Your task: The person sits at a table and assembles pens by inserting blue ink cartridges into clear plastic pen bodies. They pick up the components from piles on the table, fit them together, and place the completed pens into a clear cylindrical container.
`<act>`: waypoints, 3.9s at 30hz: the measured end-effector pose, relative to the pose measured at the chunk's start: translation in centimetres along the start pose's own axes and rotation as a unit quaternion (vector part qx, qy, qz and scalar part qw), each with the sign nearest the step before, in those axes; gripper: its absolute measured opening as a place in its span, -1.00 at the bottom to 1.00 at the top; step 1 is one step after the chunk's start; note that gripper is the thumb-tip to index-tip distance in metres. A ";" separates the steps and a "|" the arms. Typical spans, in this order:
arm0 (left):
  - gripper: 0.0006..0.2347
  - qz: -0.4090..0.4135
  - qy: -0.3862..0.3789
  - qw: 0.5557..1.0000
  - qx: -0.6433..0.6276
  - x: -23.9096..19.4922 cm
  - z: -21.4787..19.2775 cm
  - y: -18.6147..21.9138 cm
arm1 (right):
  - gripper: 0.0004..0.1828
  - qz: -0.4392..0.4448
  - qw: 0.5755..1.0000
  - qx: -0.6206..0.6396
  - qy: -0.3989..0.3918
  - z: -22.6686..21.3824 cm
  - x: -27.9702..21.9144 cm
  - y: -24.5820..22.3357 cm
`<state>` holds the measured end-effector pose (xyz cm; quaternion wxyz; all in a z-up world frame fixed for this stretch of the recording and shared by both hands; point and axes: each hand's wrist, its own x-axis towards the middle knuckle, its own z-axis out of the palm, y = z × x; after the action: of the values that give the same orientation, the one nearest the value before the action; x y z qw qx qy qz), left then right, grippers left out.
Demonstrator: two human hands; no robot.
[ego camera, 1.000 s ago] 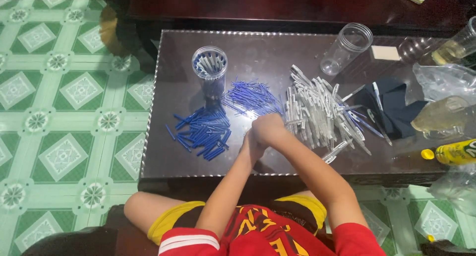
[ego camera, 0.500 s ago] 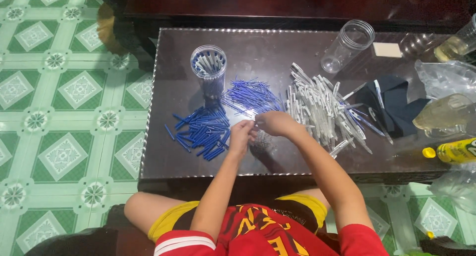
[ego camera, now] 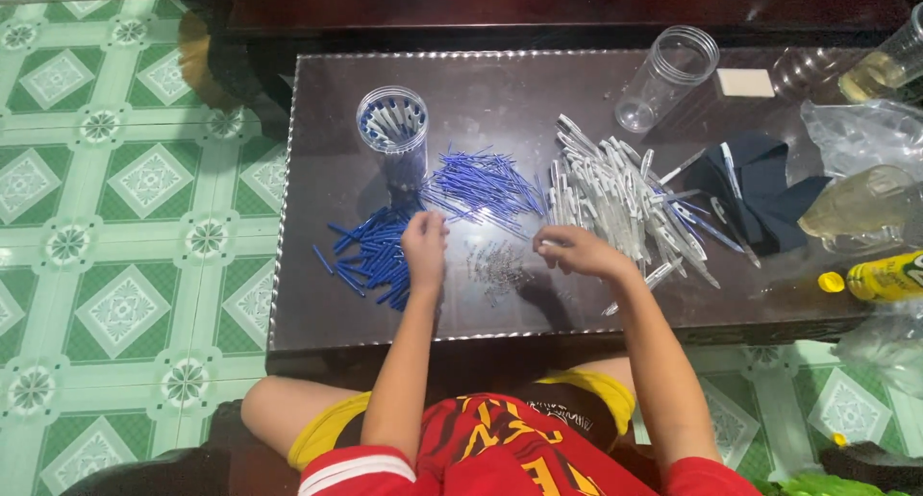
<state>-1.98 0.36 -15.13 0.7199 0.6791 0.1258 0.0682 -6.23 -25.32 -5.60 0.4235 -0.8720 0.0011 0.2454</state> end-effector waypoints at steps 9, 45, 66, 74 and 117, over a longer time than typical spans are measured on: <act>-0.94 0.301 -0.105 0.907 0.276 8.6 10.7 -2.4 | -0.63 0.060 0.995 -0.081 -0.002 1.3 1.0 3.5; -0.86 -0.227 -0.115 0.964 -0.082 -6.2 4.8 -8.3 | -0.72 -0.012 0.877 -0.475 -0.075 4.2 3.1 -3.7; -0.91 0.427 -0.088 0.805 0.402 -6.8 3.3 -8.6 | -0.66 0.046 0.775 -0.375 0.507 -3.1 8.9 13.1; -0.80 0.612 0.171 0.671 0.381 3.5 -1.2 4.8 | -0.58 0.022 0.758 -0.410 0.507 -3.6 8.6 13.9; -0.82 0.234 -0.150 0.724 0.632 22.9 2.4 9.7 | -0.72 -0.012 0.774 -0.123 0.621 -3.0 4.7 16.3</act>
<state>21.37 4.87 -7.41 0.0951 0.9858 -0.1332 0.0363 -4.19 -37.06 -18.12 0.2226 -0.8795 0.2231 -0.3566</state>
